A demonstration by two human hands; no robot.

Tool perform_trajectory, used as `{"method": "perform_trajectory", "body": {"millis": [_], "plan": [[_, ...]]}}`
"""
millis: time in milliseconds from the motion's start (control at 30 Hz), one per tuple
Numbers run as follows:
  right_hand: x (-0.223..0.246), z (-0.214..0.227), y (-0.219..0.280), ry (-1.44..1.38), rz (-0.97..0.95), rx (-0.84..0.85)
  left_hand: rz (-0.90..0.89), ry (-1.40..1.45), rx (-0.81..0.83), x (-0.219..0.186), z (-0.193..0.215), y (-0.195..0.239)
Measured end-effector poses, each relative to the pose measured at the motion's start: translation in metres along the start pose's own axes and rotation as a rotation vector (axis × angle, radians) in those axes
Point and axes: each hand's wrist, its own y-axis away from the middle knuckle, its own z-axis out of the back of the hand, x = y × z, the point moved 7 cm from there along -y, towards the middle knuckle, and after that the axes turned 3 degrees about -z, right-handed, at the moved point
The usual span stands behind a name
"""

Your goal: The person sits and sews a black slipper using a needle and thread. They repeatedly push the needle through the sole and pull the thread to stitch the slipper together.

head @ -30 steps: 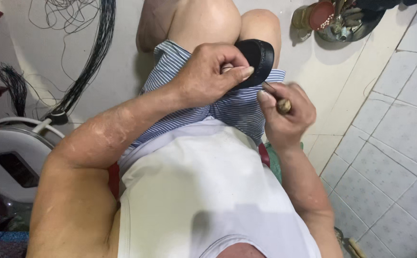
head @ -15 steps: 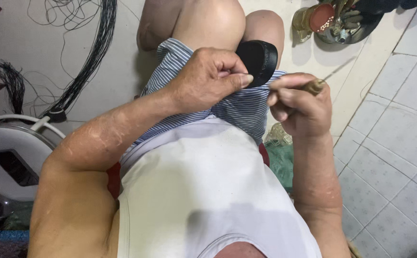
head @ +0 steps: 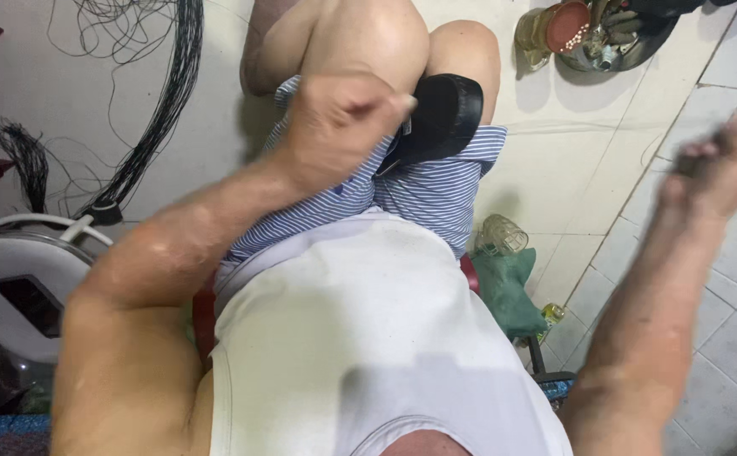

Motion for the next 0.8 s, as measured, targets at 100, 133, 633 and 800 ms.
{"method": "perform_trajectory", "body": {"millis": [100,133,633,800], "plan": [[-0.023,0.199,-0.133,0.233,-0.016,-0.503,0.001,-0.240,-0.097,0.033,0.059,0.008],[-0.019,0.195,-0.113,0.229,-0.020,-0.499,0.000,-0.246,-0.098,0.046,0.078,0.009],[-0.064,-0.192,0.301,-0.279,-0.654,0.858,0.048,0.391,0.286,-0.008,-0.033,0.005],[-0.014,-0.243,0.319,-0.696,-0.589,1.085,0.303,0.751,0.082,0.029,-0.046,-0.010]]}}
